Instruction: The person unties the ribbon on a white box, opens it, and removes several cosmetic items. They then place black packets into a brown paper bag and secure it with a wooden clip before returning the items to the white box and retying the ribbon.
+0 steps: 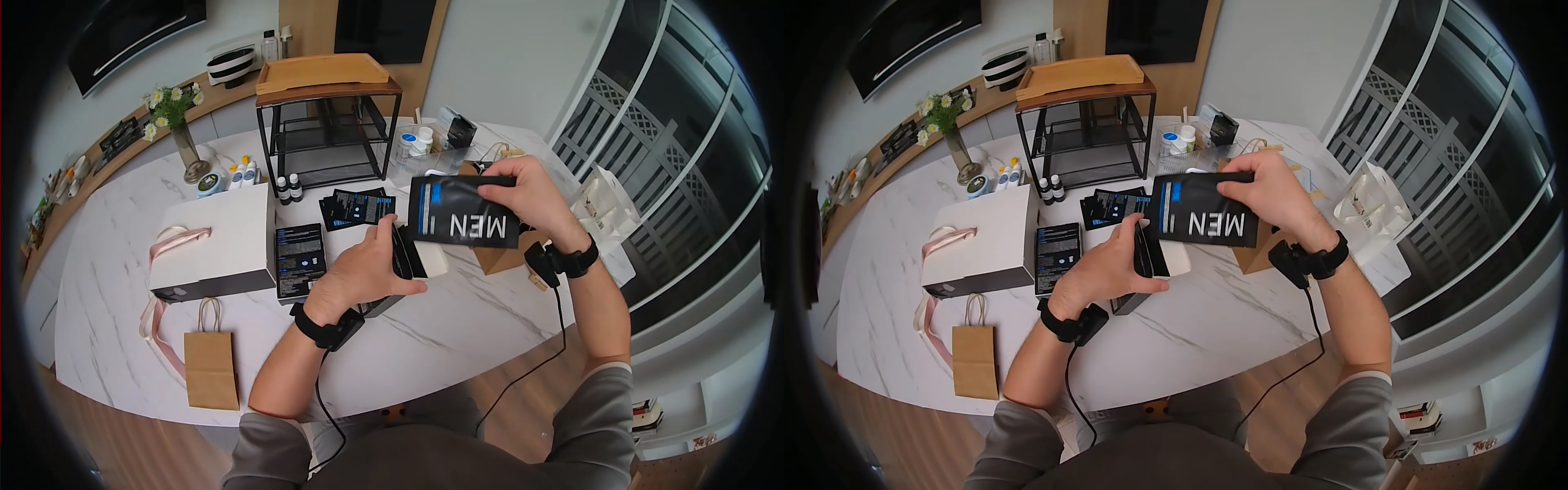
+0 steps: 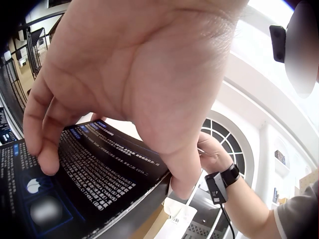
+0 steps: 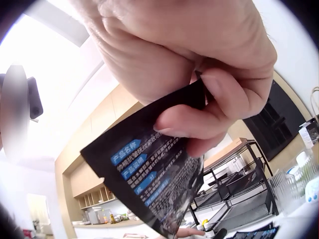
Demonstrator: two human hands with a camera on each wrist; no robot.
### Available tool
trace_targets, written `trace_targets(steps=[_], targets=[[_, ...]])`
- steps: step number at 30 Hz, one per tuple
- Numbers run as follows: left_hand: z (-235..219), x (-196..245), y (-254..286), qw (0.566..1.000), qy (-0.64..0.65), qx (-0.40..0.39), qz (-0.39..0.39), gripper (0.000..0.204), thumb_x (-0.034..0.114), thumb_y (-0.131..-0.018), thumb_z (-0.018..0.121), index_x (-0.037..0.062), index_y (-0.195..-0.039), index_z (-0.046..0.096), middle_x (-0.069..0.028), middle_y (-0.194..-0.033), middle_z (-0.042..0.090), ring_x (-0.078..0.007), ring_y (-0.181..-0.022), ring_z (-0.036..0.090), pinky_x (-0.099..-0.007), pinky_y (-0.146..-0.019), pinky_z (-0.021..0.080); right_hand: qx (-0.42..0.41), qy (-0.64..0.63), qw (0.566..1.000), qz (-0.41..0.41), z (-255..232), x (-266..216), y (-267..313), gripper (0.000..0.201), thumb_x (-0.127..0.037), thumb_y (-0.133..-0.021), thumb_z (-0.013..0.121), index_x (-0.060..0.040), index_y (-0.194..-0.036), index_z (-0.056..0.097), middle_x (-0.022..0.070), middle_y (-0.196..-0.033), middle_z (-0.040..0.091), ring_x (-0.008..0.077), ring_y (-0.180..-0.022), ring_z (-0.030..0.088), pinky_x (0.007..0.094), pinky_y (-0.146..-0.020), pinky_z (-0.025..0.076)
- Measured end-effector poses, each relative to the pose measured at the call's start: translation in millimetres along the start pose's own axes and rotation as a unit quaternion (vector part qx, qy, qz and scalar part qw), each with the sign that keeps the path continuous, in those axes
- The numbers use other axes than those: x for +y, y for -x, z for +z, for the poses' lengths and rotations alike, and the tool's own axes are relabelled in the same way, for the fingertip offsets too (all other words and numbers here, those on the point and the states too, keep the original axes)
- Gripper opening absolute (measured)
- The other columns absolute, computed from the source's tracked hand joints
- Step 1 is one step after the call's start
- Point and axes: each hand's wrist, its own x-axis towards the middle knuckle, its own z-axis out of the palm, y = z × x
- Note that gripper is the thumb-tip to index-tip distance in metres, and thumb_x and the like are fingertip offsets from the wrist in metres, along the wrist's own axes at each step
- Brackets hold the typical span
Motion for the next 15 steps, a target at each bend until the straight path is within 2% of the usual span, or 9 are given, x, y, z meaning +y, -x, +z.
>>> trace_targets(steps=[1, 5, 7, 9, 11, 12, 14, 15], targets=[[1.4, -2.3, -1.0, 1.000, -0.007, 0.006, 0.008, 0.133, 0.057, -0.065, 0.093, -0.0101, -0.157, 0.025, -0.0381, -0.139, 0.054, -0.0479, -0.125, 0.064, -0.0454, -0.103, 0.056, -0.036, 0.015, 0.999, -0.001, -1.5, 4.2, -1.1, 0.012, -0.005, -0.091, 0.076, 0.0035, -0.100, 0.077, 0.0033, -0.082, 0.073, 0.0083, -0.071, 0.066, 0.0265, -0.064, 0.053], [-0.3, -2.0, 0.4, 1.000, -0.001, 0.010, 0.016, 0.132, 0.058, -0.065, 0.093, -0.0098, -0.157, 0.025, -0.0377, -0.138, 0.055, -0.0477, -0.124, 0.064, -0.0456, -0.103, 0.056, -0.101, 0.031, 0.994, -0.004, 5.0, 0.2, -0.1, 0.014, -0.006, -0.088, 0.078, 0.0043, -0.098, 0.078, 0.0025, -0.076, 0.071, 0.0086, -0.069, 0.065, 0.0271, -0.063, 0.053], [-3.3, 3.2, 1.5, 1.000, 0.003, -0.005, -0.010, 0.130, 0.051, -0.066, 0.095, -0.0076, -0.158, 0.025, -0.0342, -0.144, 0.054, -0.0431, -0.130, 0.062, -0.0410, -0.109, 0.051, -0.107, 0.057, 0.993, 0.000, 8.7, -3.6, -2.5, 0.012, -0.006, -0.088, 0.078, 0.0032, -0.096, 0.078, 0.0017, -0.076, 0.072, 0.0079, -0.066, 0.065, 0.0262, -0.058, 0.052], [-7.3, 8.6, 3.6, 1.000, 0.007, -0.014, -0.006, 0.130, 0.051, -0.066, 0.095, -0.0079, -0.158, 0.025, -0.0345, -0.143, 0.055, -0.0431, -0.130, 0.062, -0.0412, -0.108, 0.052, -0.113, 0.085, 0.990, 0.004, 13.7, -7.9, -7.6, 0.010, -0.006, -0.088, 0.078, 0.0020, -0.094, 0.079, 0.0009, -0.075, 0.072, 0.0072, -0.063, 0.065, 0.0252, -0.053, 0.051], [-8.3, 9.4, 4.3, 1.000, 0.011, -0.023, -0.002, 0.130, 0.051, -0.066, 0.095, -0.0081, -0.157, 0.024, -0.0348, -0.143, 0.055, -0.0431, -0.129, 0.063, -0.0413, -0.108, 0.052, -0.175, 0.098, 0.979, 0.044, 20.9, -9.7, -15.2, 0.017, -0.017, -0.095, 0.076, 0.0003, -0.095, 0.078, 0.0003, -0.073, 0.070, 0.0066, -0.059, 0.063, 0.0243, -0.046, 0.045], [-8.2, 8.8, 4.6, 0.999, 0.014, -0.032, 0.012, 0.130, 0.052, -0.067, 0.095, -0.0079, -0.157, 0.024, -0.0359, -0.142, 0.055, -0.0435, -0.128, 0.063, -0.0416, -0.107, 0.052, -0.176, 0.099, 0.978, 0.043, 27.9, -11.6, -18.9, 0.017, -0.017, -0.095, 0.076, 0.0003, -0.095, 0.078, 0.0003, -0.073, 0.070, 0.0066, -0.059, 0.063, 0.0243, -0.046, 0.045], [-7.9, 7.4, 5.1, 0.999, 0.017, -0.039, 0.024, 0.129, 0.052, -0.068, 0.095, -0.0077, -0.157, 0.024, -0.0371, -0.141, 0.055, -0.0439, -0.127, 0.064, -0.0420, -0.107, 0.052, -0.188, -0.003, 0.978, 0.087, 43.2, -12.4, -28.5, 0.032, -0.032, -0.103, 0.069, -0.0008, -0.098, 0.076, 0.0009, -0.071, 0.068, 0.0054, -0.055, 0.062, 0.0240, -0.041, 0.040], [-7.6, 6.5, 5.2, 0.999, 0.018, -0.046, 0.023, 0.128, 0.052, -0.068, 0.095, -0.0077, -0.157, 0.023, -0.0383, -0.140, 0.054, -0.0448, -0.125, 0.064, -0.0425, -0.106, 0.052, -0.187, -0.027, 0.979, 0.081, 49.1, -2.3, -38.5, 0.042, -0.041, -0.107, 0.062, -0.0007, -0.101, 0.074, 0.0032, -0.073, 0.069, 0.0062, -0.052, 0.061, 0.0250, -0.040, 0.038]])
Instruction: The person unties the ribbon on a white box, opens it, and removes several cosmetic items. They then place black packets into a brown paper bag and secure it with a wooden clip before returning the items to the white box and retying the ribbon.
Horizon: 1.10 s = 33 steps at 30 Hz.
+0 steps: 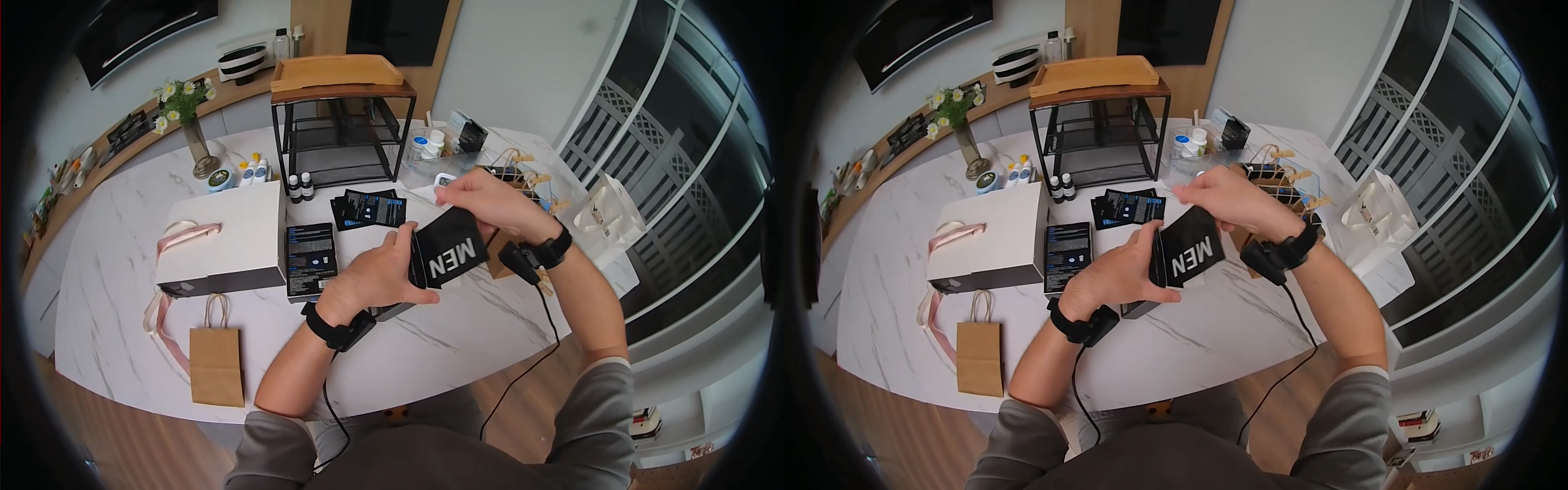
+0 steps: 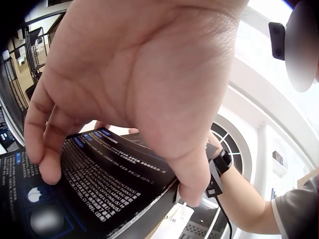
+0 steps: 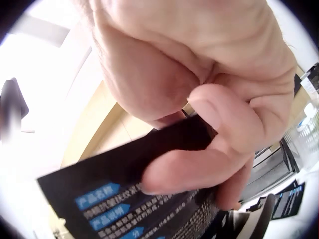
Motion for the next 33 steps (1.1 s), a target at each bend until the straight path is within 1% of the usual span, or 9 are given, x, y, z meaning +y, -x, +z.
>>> trace_targets(steps=[5, 7, 9, 13, 18, 21, 22, 26, 33], targets=[[-2.0, -3.7, 2.0, 1.000, 0.002, -0.016, 0.009, 0.128, 0.051, -0.070, 0.094, -0.0091, -0.157, 0.022, -0.0397, -0.140, 0.053, -0.0474, -0.123, 0.064, -0.0428, -0.106, 0.051, 0.058, -0.075, 0.995, -0.026, 26.9, 47.4, -78.5, 0.043, -0.037, -0.106, 0.060, 0.0040, -0.111, 0.070, 0.0114, -0.075, 0.073, 0.0243, -0.056, 0.071, 0.0331, -0.047, 0.049], [-5.2, -1.2, 3.7, 1.000, -0.003, -0.022, -0.001, 0.128, 0.051, -0.070, 0.094, -0.0097, -0.156, 0.022, -0.0392, -0.141, 0.052, -0.0477, -0.124, 0.064, -0.0427, -0.107, 0.051, 0.149, 0.105, 0.979, -0.096, 45.4, 82.8, -120.3, 0.042, -0.030, -0.099, 0.066, 0.0044, -0.124, 0.067, 0.0187, -0.091, 0.076, 0.0389, -0.085, 0.075, 0.0436, -0.074, 0.059], [-7.5, -1.6, 3.8, 0.999, 0.002, -0.034, 0.005, 0.128, 0.051, -0.070, 0.094, -0.0108, -0.156, 0.022, -0.0392, -0.141, 0.052, -0.0481, -0.123, 0.063, -0.0429, -0.107, 0.051, 0.180, 0.277, 0.904, -0.271, 64.8, 130.5, -158.9, 0.051, -0.026, -0.092, 0.071, 0.0016, -0.134, 0.064, 0.0250, -0.123, 0.071, 0.0475, -0.115, 0.066, 0.0488, -0.101, 0.053], [-5.3, -6.5, 2.4, 0.999, 0.027, -0.033, 0.027, 0.127, 0.048, -0.071, 0.094, -0.0108, -0.153, 0.017, -0.0400, -0.134, 0.053, -0.0503, -0.118, 0.065, -0.0441, -0.103, 0.054, 0.007, 0.331, 0.914, -0.235, 91.3, 146.4, -183.3, 0.075, -0.047, -0.098, 0.068, -0.0047, -0.156, 0.048, 0.0354, -0.156, 0.046, 0.0477, -0.147, 0.045, 0.0491, -0.122, 0.038], [-5.6, -6.5, 1.6, 0.999, 0.020, -0.044, 0.024, 0.133, 0.046, -0.071, 0.094, -0.0098, -0.154, 0.006, -0.0428, -0.135, 0.051, -0.0512, -0.119, 0.065, -0.0448, -0.104, 0.054, 0.157, 0.556, 0.737, -0.352, 126.1, 175.6, -191.2, 0.050, -0.025, -0.091, 0.059, 0.0042, -0.132, 0.065, 0.0242, -0.105, 0.072, 0.0367, -0.088, 0.073, 0.0444, -0.079, 0.057], [-0.5, -8.5, 0.9, 0.999, -0.016, -0.016, 0.022, 0.135, 0.047, -0.071, 0.094, -0.0086, -0.156, 0.005, -0.0435, -0.140, 0.049, -0.0503, -0.121, 0.065, -0.0439, -0.106, 0.054, 0.020, 0.547, 0.805, -0.228, 123.9, 149.6, -159.5, 0.060, -0.027, -0.089, 0.062, 0.0028, -0.141, 0.060, 0.0289, -0.124, 0.069, 0.0395, -0.102, 0.073, 0.0445, -0.086, 0.057], [0.5, -9.2, 2.4, 0.999, -0.003, 0.013, 0.052, 0.133, 0.047, -0.070, 0.094, -0.0081, -0.158, 0.010, -0.0432, -0.143, 0.048, -0.0488, -0.122, 0.065, -0.0436, -0.106, 0.053, 0.132, 0.466, 0.798, -0.358, 121.3, 156.9, -149.1, 0.034, -0.026, -0.089, 0.063, -0.0004, -0.110, 0.071, 0.0205, -0.087, 0.072, 0.0361, -0.080, 0.071, 0.0453, -0.067, 0.055], [-11.0, 2.2, 5.0, 0.999, 0.010, -0.029, 0.008, 0.126, 0.048, -0.069, 0.095, -0.0091, -0.155, 0.023, -0.0396, -0.135, 0.058, -0.0464, -0.121, 0.067, -0.0436, -0.103, 0.054, 0.130, 0.196, 0.939, -0.253, 83.4, 138.8, -108.5, 0.021, -0.022, -0.085, 0.070, -0.0006, -0.081, 0.070, 0.0230, -0.079, 0.068, 0.0434, -0.079, 0.067, 0.0501, -0.068, 0.051], [-4.2, 3.6, 2.0, 0.999, -0.001, 0.031, -0.021, 0.124, 0.049, -0.066, 0.096, -0.0060, -0.154, 0.028, -0.0361, -0.135, 0.060, -0.0455, -0.121, 0.067, -0.0427, -0.104, 0.054, 0.324, -0.113, 0.890, -0.301, 2.4, 77.0, -27.2, 0.012, -0.004, -0.101, 0.066, 0.0052, -0.096, 0.070, 0.0036, -0.077, 0.072, 0.0105, -0.060, 0.063, 0.0279, -0.052, 0.048]])
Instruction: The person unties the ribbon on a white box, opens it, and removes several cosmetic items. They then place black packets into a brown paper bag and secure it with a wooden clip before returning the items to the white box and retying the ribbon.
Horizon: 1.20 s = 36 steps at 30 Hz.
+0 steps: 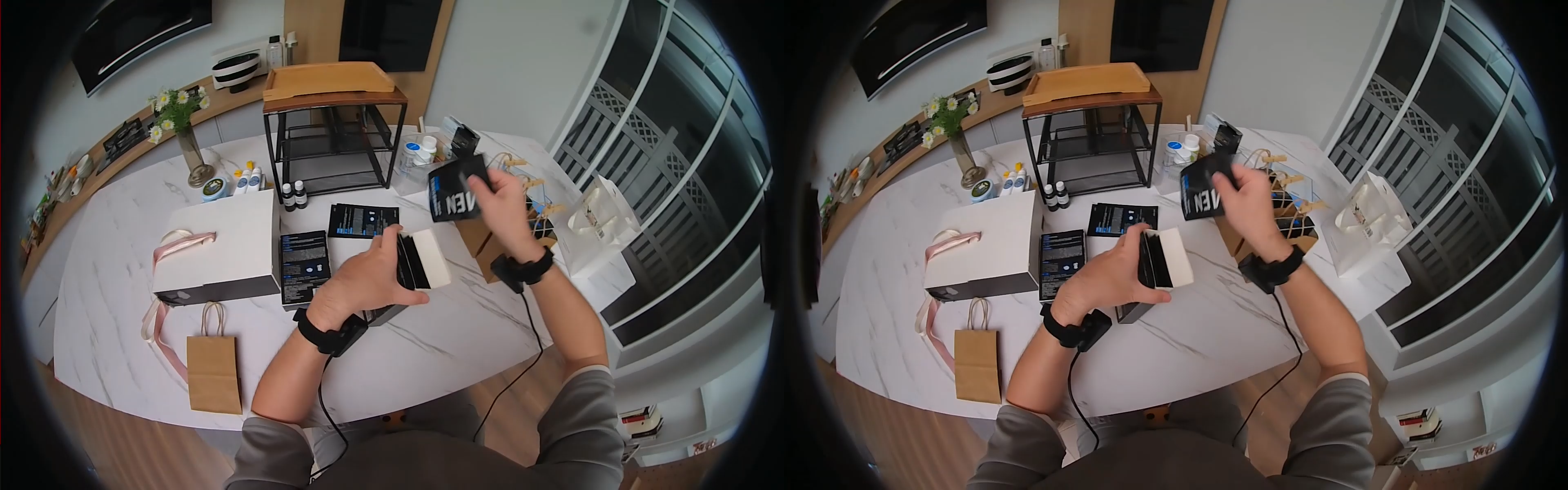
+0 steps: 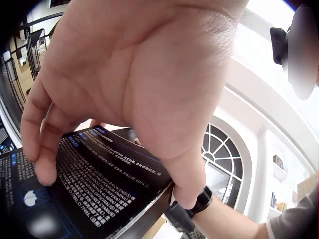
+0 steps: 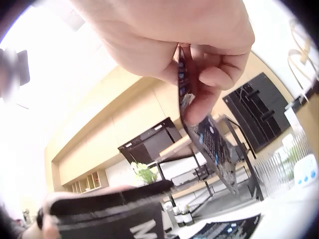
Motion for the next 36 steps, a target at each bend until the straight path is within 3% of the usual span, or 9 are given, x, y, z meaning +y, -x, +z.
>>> trace_targets(steps=[1, 6, 11, 26, 28, 30, 32, 34, 36], targets=[[4.3, -4.4, -2.3, 1.000, -0.002, 0.010, -0.007, 0.125, 0.050, -0.065, 0.096, -0.0049, -0.155, 0.028, -0.0344, -0.138, 0.058, -0.0444, -0.125, 0.066, -0.0425, -0.106, 0.053, 0.003, -0.050, 0.993, 0.108, -6.1, -41.3, 1.4, 0.012, -0.003, -0.104, 0.060, 0.0053, -0.104, 0.069, 0.0047, -0.080, 0.073, 0.0116, -0.060, 0.067, 0.0246, -0.048, 0.049], [7.0, -3.5, -4.9, 0.999, -0.009, 0.013, -0.030, 0.128, 0.050, -0.063, 0.097, -0.0051, -0.156, 0.028, -0.0339, -0.144, 0.054, -0.0432, -0.129, 0.063, -0.0420, -0.109, 0.052, -0.062, -0.069, 0.975, 0.201, -31.0, -106.0, 3.2, 0.015, -0.009, -0.107, 0.058, 0.0018, -0.110, 0.068, 0.0074, -0.081, 0.075, 0.0133, -0.053, 0.068, 0.0227, -0.041, 0.047], [5.5, -2.2, -5.7, 0.999, 0.001, 0.000, -0.032, 0.130, 0.050, -0.063, 0.097, -0.0072, -0.156, 0.026, -0.0332, -0.144, 0.055, -0.0416, -0.129, 0.063, -0.0413, -0.110, 0.051, -0.128, -0.103, 0.954, 0.253, -18.4, -108.8, 18.7, 0.015, -0.009, -0.106, 0.058, 0.0006, -0.111, 0.068, 0.0076, -0.080, 0.075, 0.0119, -0.051, 0.068, 0.0215, -0.034, 0.038], [2.9, -0.9, -4.0, 1.000, -0.001, -0.004, -0.028, 0.129, 0.050, -0.065, 0.097, -0.0076, -0.156, 0.027, -0.0339, -0.144, 0.054, -0.0421, -0.131, 0.061, -0.0412, -0.110, 0.051, -0.202, -0.020, 0.937, 0.283, 11.0, -94.7, 30.0, 0.019, -0.018, -0.107, 0.061, -0.0010, -0.105, 0.068, 0.0029, -0.074, 0.070, 0.0098, -0.049, 0.063, 0.0235, -0.038, 0.040], [5.4, -3.2, -3.4, 1.000, 0.001, 0.004, -0.021, 0.129, 0.050, -0.065, 0.096, -0.0075, -0.156, 0.027, -0.0342, -0.143, 0.054, -0.0424, -0.131, 0.062, -0.0415, -0.110, 0.051, -0.361, 0.155, 0.894, 0.218, 15.8, -85.5, 30.7, 0.033, -0.028, -0.109, 0.058, -0.0010, -0.094, 0.069, -0.0003, -0.066, 0.061, 0.0089, -0.046, 0.053, 0.0273, -0.041, 0.038], [8.0, -7.2, -3.3, 1.000, 0.002, 0.015, -0.014, 0.128, 0.051, -0.065, 0.096, -0.0074, -0.156, 0.027, -0.0344, -0.143, 0.055, -0.0428, -0.130, 0.062, -0.0418, -0.109, 0.051, -0.376, 0.167, 0.889, 0.200, 23.1, -65.5, 28.9, 0.044, -0.035, -0.111, 0.054, -0.0008, -0.089, 0.071, -0.0021, -0.061, 0.052, 0.0092, -0.048, 0.047, 0.0297, -0.044, 0.038], [10.4, -11.4, -4.1, 0.999, 0.004, 0.027, 0.031, 0.131, 0.055, -0.065, 0.094, -0.0111, -0.155, 0.026, -0.0383, -0.137, 0.056, -0.0480, -0.123, 0.064, -0.0445, -0.102, 0.056, -0.231, 0.132, 0.942, 0.205, 28.9, -44.5, 17.2, 0.048, -0.037, -0.111, 0.052, -0.0004, -0.090, 0.074, -0.0005, -0.060, 0.053, 0.0093, -0.051, 0.050, 0.0295, -0.048, 0.041], [9.8, -7.6, -3.0, 0.999, 0.017, 0.000, 0.044, 0.122, 0.049, -0.069, 0.095, -0.0071, -0.153, 0.027, -0.0385, -0.138, 0.055, -0.0466, -0.127, 0.062, -0.0432, -0.106, 0.052, -0.191, 0.184, 0.956, 0.123, 39.7, 29.0, 5.5, 0.037, -0.035, -0.105, 0.062, -0.0007, -0.104, 0.075, 0.0026, -0.067, 0.063, 0.0155, -0.054, 0.059, 0.0337, -0.054, 0.049], [7.3, -4.0, -1.5, 0.998, 0.008, -0.039, 0.040, 0.122, 0.049, -0.069, 0.095, -0.0073, -0.152, 0.027, -0.0388, -0.138, 0.055, -0.0479, -0.125, 0.063, -0.0437, -0.105, 0.052, -0.183, 0.294, 0.932, 0.108, 60.7, 60.9, 1.6, 0.048, -0.037, -0.094, 0.072, -0.0024, -0.126, 0.070, 0.0224, -0.113, 0.075, 0.0381, -0.101, 0.072, 0.0458, -0.089, 0.056]])
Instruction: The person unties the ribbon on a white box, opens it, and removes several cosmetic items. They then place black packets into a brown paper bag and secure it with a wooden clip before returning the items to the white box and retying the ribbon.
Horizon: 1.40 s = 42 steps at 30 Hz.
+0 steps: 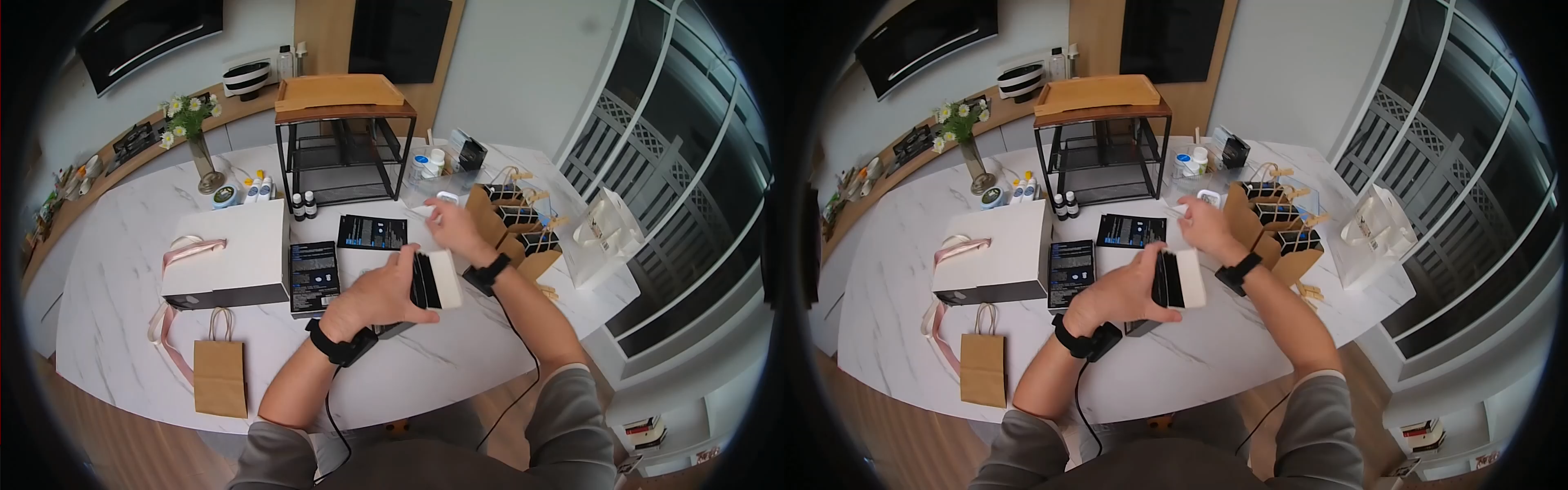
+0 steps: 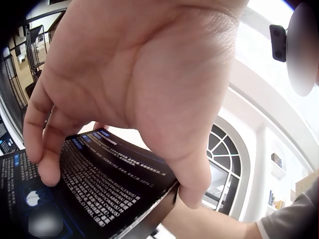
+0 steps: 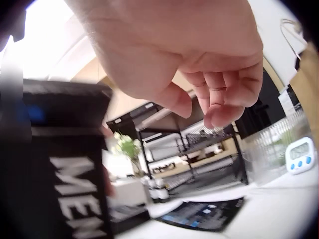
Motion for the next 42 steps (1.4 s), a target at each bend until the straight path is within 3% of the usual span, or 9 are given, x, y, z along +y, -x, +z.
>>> trace_targets(steps=[2, 6, 14, 19, 28, 30, 32, 36, 42], targets=[[5.1, -4.7, 0.7, 0.999, -0.016, -0.004, 0.038, 0.124, 0.049, -0.069, 0.094, -0.0072, -0.153, 0.023, -0.0372, -0.135, 0.056, -0.0501, -0.117, 0.066, -0.0456, -0.101, 0.054, -0.050, 0.062, 0.979, -0.188, 63.2, 56.4, -28.4, 0.071, -0.037, -0.087, 0.079, -0.0062, -0.147, 0.057, 0.0278, -0.148, 0.058, 0.0436, -0.134, 0.058, 0.0468, -0.113, 0.047], [-5.3, 6.4, 4.1, 0.998, -0.018, -0.055, 0.016, 0.118, 0.048, -0.070, 0.094, -0.0066, -0.148, 0.023, -0.0360, -0.135, 0.055, -0.0506, -0.113, 0.067, -0.0479, -0.097, 0.055, -0.204, 0.133, 0.950, -0.194, 108.8, 44.4, -34.4, 0.082, -0.057, -0.093, 0.071, -0.0098, -0.156, 0.050, 0.0322, -0.160, 0.043, 0.0523, -0.148, 0.041, 0.0554, -0.122, 0.037], [-1.0, 3.0, 3.3, 0.999, -0.010, -0.050, 0.020, 0.122, 0.048, -0.068, 0.095, -0.0045, -0.151, 0.023, -0.0358, -0.138, 0.054, -0.0496, -0.116, 0.066, -0.0468, -0.098, 0.056, -0.042, 0.366, 0.854, -0.366, 119.1, 30.7, 2.9, 0.056, -0.026, -0.090, 0.060, 0.0125, -0.131, 0.062, 0.0313, -0.105, 0.071, 0.0386, -0.083, 0.072, 0.0422, -0.070, 0.054], [-7.0, 11.0, 6.5, 0.999, 0.004, -0.041, 0.014, 0.124, 0.049, -0.067, 0.094, -0.0028, -0.155, 0.024, -0.0338, -0.140, 0.055, -0.0467, -0.124, 0.064, -0.0453, -0.103, 0.054, -0.127, 0.106, 0.942, -0.293, 70.6, 42.0, 19.4, 0.023, -0.026, -0.080, 0.074, -0.0166, -0.101, 0.073, 0.0093, -0.098, 0.076, 0.0313, -0.080, 0.072, 0.0440, -0.078, 0.049], [-5.0, 7.8, 4.6, 0.999, -0.016, -0.039, -0.004, 0.121, 0.047, -0.067, 0.095, -0.0017, -0.156, 0.028, -0.0321, -0.141, 0.057, -0.0420, -0.128, 0.063, -0.0411, -0.108, 0.051, -0.116, -0.048, 0.988, -0.095, 16.3, 37.4, 64.0, 0.013, -0.015, -0.081, 0.078, -0.0055, -0.090, 0.076, 0.0177, -0.083, 0.075, 0.0396, -0.080, 0.072, 0.0414, -0.072, 0.058], [-4.0, 8.3, 4.8, 0.999, -0.012, -0.029, -0.015, 0.121, 0.047, -0.067, 0.095, -0.0031, -0.155, 0.028, -0.0327, -0.140, 0.058, -0.0422, -0.130, 0.062, -0.0411, -0.109, 0.050, 0.082, -0.041, 0.990, -0.103, -12.1, 28.9, 60.2, 0.013, -0.011, -0.084, 0.078, -0.0031, -0.094, 0.079, 0.0184, -0.078, 0.074, 0.0309, -0.070, 0.073, 0.0375, -0.067, 0.056], [-1.9, 8.0, 4.5, 1.000, -0.015, -0.016, -0.014, 0.122, 0.047, -0.067, 0.095, -0.0037, -0.155, 0.028, -0.0329, -0.140, 0.058, -0.0423, -0.130, 0.062, -0.0411, -0.109, 0.050, 0.079, -0.137, 0.985, 0.063, -64.3, -5.9, 66.8, 0.013, -0.007, -0.089, 0.077, 0.0006, -0.099, 0.079, 0.0119, -0.077, 0.076, 0.0162, -0.067, 0.070, 0.0322, -0.065, 0.054], [6.1, 1.5, -1.5, 0.999, -0.014, 0.037, -0.011, 0.126, 0.052, -0.066, 0.094, -0.0082, -0.155, 0.028, -0.0365, -0.140, 0.055, -0.0477, -0.127, 0.062, -0.0451, -0.108, 0.053, 0.151, -0.305, 0.940, 0.006, -126.6, -35.0, 75.8, 0.013, -0.004, -0.098, 0.069, 0.0065, -0.101, 0.075, 0.0018, -0.085, 0.076, 0.0068, -0.072, 0.066, 0.0264, -0.063, 0.053], [6.2, 5.2, -2.4, 0.998, -0.020, 0.058, -0.035, 0.129, 0.053, -0.065, 0.094, -0.0098, -0.156, 0.028, -0.0364, -0.139, 0.056, -0.0465, -0.128, 0.063, -0.0446, -0.108, 0.053, 0.072, -0.221, 0.973, 0.015, -157.8, -64.2, 95.4, 0.013, -0.004, -0.098, 0.067, 0.0071, -0.101, 0.074, 0.0042, -0.085, 0.076, 0.0075, -0.075, 0.067, 0.0286, -0.069, 0.055]])
